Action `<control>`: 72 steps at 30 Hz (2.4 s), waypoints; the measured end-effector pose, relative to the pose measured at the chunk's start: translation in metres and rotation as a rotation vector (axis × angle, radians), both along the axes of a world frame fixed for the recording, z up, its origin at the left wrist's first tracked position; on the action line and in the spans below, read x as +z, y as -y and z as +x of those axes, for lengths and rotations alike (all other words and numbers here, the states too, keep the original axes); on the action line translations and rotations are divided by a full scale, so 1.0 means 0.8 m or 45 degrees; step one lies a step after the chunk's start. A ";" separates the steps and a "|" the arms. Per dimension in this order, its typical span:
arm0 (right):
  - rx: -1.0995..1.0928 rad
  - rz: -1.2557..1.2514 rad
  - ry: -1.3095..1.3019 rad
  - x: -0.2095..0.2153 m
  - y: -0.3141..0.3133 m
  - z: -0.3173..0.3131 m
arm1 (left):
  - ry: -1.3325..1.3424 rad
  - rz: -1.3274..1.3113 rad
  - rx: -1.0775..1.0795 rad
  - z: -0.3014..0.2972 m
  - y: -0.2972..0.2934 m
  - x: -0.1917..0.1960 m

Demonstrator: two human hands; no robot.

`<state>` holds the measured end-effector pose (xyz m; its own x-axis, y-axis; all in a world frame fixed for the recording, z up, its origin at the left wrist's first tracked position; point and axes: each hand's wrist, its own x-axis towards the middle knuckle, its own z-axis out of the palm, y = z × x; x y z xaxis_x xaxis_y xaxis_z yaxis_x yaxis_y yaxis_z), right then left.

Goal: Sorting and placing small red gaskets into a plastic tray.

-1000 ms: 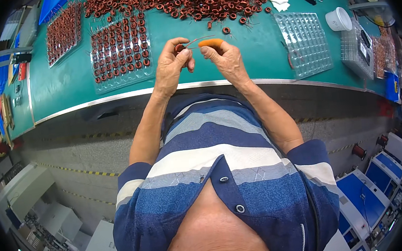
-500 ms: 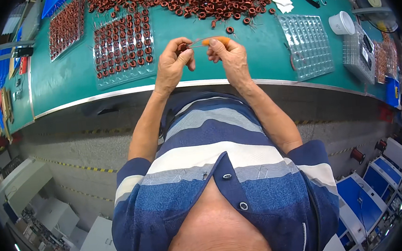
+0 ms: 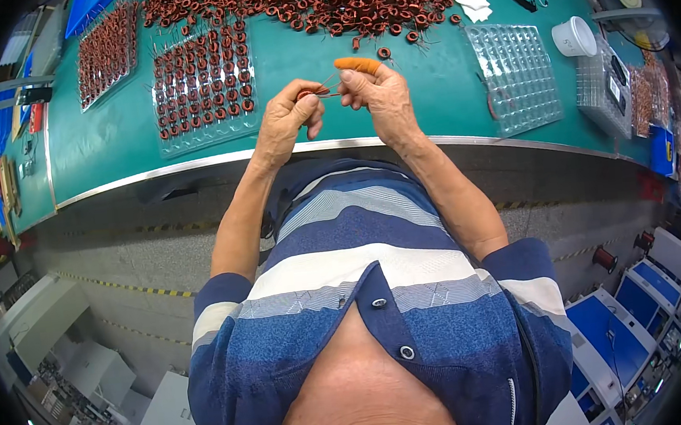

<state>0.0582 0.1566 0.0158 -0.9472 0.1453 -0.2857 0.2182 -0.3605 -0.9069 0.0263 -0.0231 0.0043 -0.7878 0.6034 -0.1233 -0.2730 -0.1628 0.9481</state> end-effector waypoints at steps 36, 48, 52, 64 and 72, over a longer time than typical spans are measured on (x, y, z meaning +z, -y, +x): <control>-0.046 0.757 -0.271 0.020 0.018 0.023 | -0.812 -0.688 -0.092 -0.012 -0.004 0.028; -0.040 0.208 -0.132 0.008 0.007 0.008 | 0.055 0.072 0.031 0.000 -0.027 0.020; -0.047 0.352 -0.222 0.005 0.010 0.010 | 0.249 0.175 0.190 0.010 -0.036 0.016; -0.186 0.356 0.034 -0.045 -0.052 -0.018 | 0.436 0.176 0.332 0.010 -0.007 -0.001; 0.167 1.985 -0.371 -0.182 -0.142 -0.069 | 0.102 0.008 0.744 -0.014 0.136 -0.056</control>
